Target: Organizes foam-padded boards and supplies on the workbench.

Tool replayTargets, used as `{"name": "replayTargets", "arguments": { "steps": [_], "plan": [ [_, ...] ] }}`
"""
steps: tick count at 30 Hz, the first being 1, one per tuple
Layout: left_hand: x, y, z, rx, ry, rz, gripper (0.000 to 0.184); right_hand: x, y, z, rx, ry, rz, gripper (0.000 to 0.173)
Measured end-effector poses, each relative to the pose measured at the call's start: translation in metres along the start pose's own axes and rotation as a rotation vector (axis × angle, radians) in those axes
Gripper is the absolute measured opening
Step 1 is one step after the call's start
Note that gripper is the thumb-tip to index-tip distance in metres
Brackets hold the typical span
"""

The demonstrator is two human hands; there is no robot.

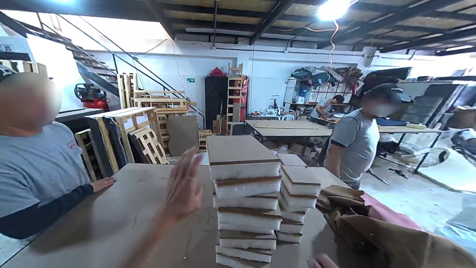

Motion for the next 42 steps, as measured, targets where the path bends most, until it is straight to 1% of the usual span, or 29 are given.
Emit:
{"name": "replayTargets", "arguments": {
  "steps": [2,4,5,7,8,9,11,12,13,14,15,16,18,19,20,21,22,23,26,27,29,30,33,35,36,38,39,40,42],
  "plan": [
    [0.003,-0.035,0.003,-0.035,-0.117,0.319,0.086,-0.048,0.014,-0.033,0.151,0.072,-0.101,0.038],
    [0.007,-0.057,0.007,-0.086,-0.155,0.525,0.081,-0.087,0.019,-0.049,0.248,0.157,-0.233,0.039],
    [0.010,-0.064,0.009,-0.091,-0.167,0.595,0.077,-0.105,0.018,-0.050,0.214,0.183,-0.283,0.039],
    [0.011,-0.074,0.010,-0.097,-0.165,0.689,0.070,-0.143,0.006,-0.044,0.042,0.228,-0.335,0.035],
    [0.009,-0.078,0.008,-0.112,-0.150,0.720,0.068,-0.159,-0.004,-0.044,-0.005,0.270,-0.333,0.034],
    [0.006,-0.082,0.005,-0.131,-0.144,0.746,0.064,-0.172,-0.013,-0.048,-0.001,0.303,-0.316,0.035],
    [-0.002,-0.091,0.001,-0.125,-0.150,0.805,0.048,-0.187,-0.014,-0.068,0.058,0.336,-0.226,0.038],
    [-0.006,-0.095,-0.003,-0.120,-0.164,0.828,0.040,-0.191,-0.014,-0.073,0.034,0.366,-0.180,0.038],
    [-0.008,-0.100,-0.006,-0.106,-0.176,0.839,0.036,-0.193,-0.023,-0.071,-0.052,0.377,-0.151,0.039],
    [-0.010,-0.104,-0.011,-0.099,-0.166,0.830,0.038,-0.194,-0.035,-0.065,-0.150,0.384,-0.120,0.041],
    [-0.008,-0.109,-0.017,-0.125,-0.150,0.790,0.046,-0.194,-0.039,-0.061,-0.173,0.396,-0.111,0.040],
    [-0.003,-0.113,-0.023,-0.166,-0.124,0.708,0.055,-0.193,-0.035,-0.063,-0.109,0.390,-0.133,0.040],
    [0.018,-0.115,-0.031,-0.346,-0.037,0.454,0.067,-0.194,-0.019,-0.076,0.040,0.396,-0.163,0.034],
    [0.030,-0.113,-0.026,-0.418,-0.008,0.356,0.077,-0.192,-0.018,-0.078,0.063,0.398,-0.183,0.031],
    [0.043,-0.109,-0.017,-0.487,0.009,0.290,0.086,-0.187,-0.024,-0.074,0.018,0.374,-0.199,0.032],
    [0.051,-0.105,-0.003,-0.547,0.027,0.248,0.086,-0.182,-0.034,-0.067,-0.064,0.343,-0.192,0.036],
    [0.054,-0.101,0.011,-0.565,0.059,0.233,0.079,-0.179,-0.044,-0.060,-0.118,0.332,-0.175,0.038],
    [0.054,-0.099,0.021,-0.536,0.100,0.234,0.069,-0.177,-0.044,-0.061,-0.100,0.334,-0.188,0.038],
    [0.050,-0.101,0.026,-0.414,0.152,0.224,0.045,-0.181,-0.024,-0.086,0.113,0.373,-0.218,0.031],
    [0.048,-0.106,0.021,-0.387,0.170,0.191,0.040,-0.183,-0.025,-0.089,0.099,0.387,-0.202,0.030],
    [0.040,-0.129,0.002,-0.344,0.246,0.091,0.034,-0.187,-0.031,-0.087,-0.078,0.389,-0.141,0.032],
    [0.033,-0.141,-0.012,-0.312,0.307,0.045,0.033,-0.188,-0.033,-0.087,-0.097,0.390,-0.142,0.032],
    [0.009,-0.154,-0.052,-0.147,0.529,-0.090,0.028,-0.195,-0.034,-0.099,0.036,0.316,-0.223,0.030],
    [0.000,-0.138,-0.083,-0.048,0.574,-0.101,0.029,-0.200,-0.030,-0.092,-0.050,0.222,-0.301,0.029],
    [-0.002,-0.124,-0.097,0.002,0.565,-0.071,0.030,-0.204,-0.025,-0.089,-0.050,0.170,-0.328,0.029],
    [-0.005,-0.086,-0.122,0.112,0.520,-0.015,0.029,-0.209,-0.014,-0.093,0.045,0.079,-0.396,0.029],
    [-0.006,-0.057,-0.135,0.148,0.467,-0.002,0.029,-0.204,-0.007,-0.093,0.043,0.051,-0.444,0.030],
    [-0.009,-0.021,-0.152,0.148,0.382,0.006,0.031,-0.192,0.000,-0.087,-0.018,0.029,-0.488,0.030],
    [-0.017,0.070,-0.186,0.041,0.133,0.015,0.041,-0.150,0.018,-0.057,-0.170,-0.073,-0.527,0.033]
  ]
}}
Point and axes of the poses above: each hand's wrist, its own y-axis away from the middle knuckle, its own z-axis out of the palm, x = y × z, the point moved 1 cm from there along -y, towards the middle knuckle, and after that the axes turned 15 degrees about -y, right-handed, at the moved point
